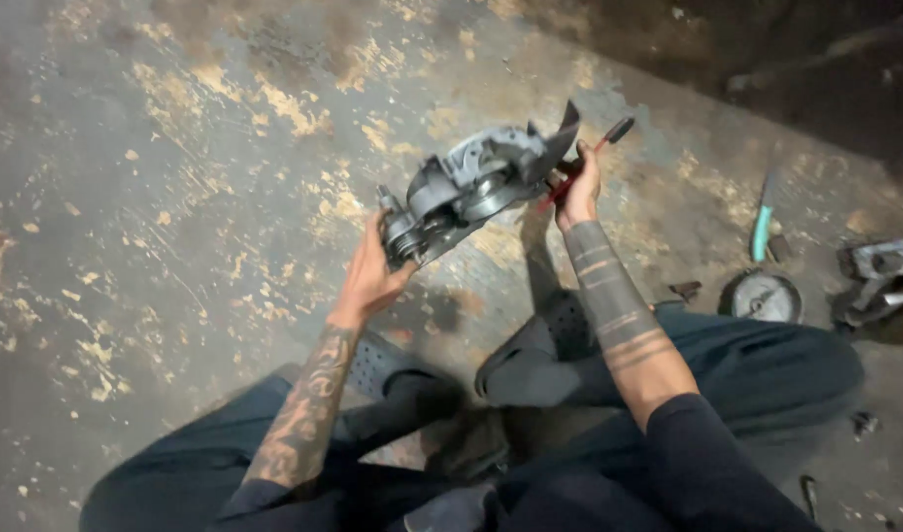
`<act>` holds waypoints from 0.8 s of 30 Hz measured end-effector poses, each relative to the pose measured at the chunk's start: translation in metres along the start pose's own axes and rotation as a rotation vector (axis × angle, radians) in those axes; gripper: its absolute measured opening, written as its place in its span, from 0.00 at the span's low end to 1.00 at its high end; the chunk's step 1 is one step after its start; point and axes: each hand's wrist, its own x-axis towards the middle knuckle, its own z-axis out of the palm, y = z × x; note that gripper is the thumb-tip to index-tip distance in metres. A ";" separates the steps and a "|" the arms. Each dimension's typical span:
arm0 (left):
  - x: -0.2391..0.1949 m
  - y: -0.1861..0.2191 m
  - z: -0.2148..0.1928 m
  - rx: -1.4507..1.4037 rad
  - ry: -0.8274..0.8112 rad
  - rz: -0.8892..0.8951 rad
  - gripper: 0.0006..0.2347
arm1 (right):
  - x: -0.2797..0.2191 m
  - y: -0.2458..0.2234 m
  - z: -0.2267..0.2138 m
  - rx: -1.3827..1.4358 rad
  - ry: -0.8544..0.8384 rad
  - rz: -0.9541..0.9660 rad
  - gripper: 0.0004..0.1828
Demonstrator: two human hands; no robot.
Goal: The person sits on the workshop floor holding a motorcycle engine crankcase cover and scrapes gasket residue and dirt from its surfaces and edges using a small wire brush, turning the cover over to clean different sides and repositioning it repeatedly.
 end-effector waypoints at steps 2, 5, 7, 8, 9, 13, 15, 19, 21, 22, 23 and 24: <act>-0.030 -0.004 0.002 0.109 -0.078 0.015 0.37 | -0.060 -0.023 -0.009 0.014 -0.045 0.042 0.41; -0.062 -0.028 0.016 0.182 -0.091 0.078 0.37 | -0.154 -0.070 -0.004 -0.064 -0.097 0.075 0.31; -0.076 -0.040 0.025 0.192 -0.089 0.090 0.38 | -0.144 -0.050 -0.034 -0.079 -0.115 0.085 0.33; -0.083 -0.047 0.029 0.205 -0.088 0.099 0.39 | -0.140 -0.040 -0.048 -0.091 -0.131 0.097 0.36; -0.086 -0.061 0.036 0.199 -0.084 0.097 0.39 | -0.137 -0.033 -0.059 -0.099 -0.133 0.096 0.36; -0.100 -0.079 0.048 0.218 -0.089 0.128 0.37 | -0.134 -0.005 -0.091 -0.081 -0.143 0.114 0.33; -0.105 -0.079 0.049 0.226 -0.096 0.130 0.37 | -0.129 0.009 -0.106 -0.087 -0.143 0.127 0.34; -0.108 -0.089 0.057 0.339 -0.090 0.215 0.36 | -0.123 0.020 -0.124 -0.076 -0.139 0.173 0.35; -0.106 -0.093 0.062 0.377 -0.082 0.247 0.37 | -0.119 0.015 -0.127 -0.055 -0.153 0.197 0.35; -0.103 -0.098 0.066 0.411 -0.090 0.249 0.37 | -0.112 0.013 -0.131 -0.055 -0.148 0.200 0.33; -0.104 -0.104 0.071 0.443 -0.097 0.246 0.38 | -0.106 0.013 -0.136 -0.058 -0.144 0.208 0.31; -0.108 -0.100 0.074 0.440 -0.097 0.242 0.38 | -0.109 0.008 -0.139 -0.062 -0.144 0.210 0.31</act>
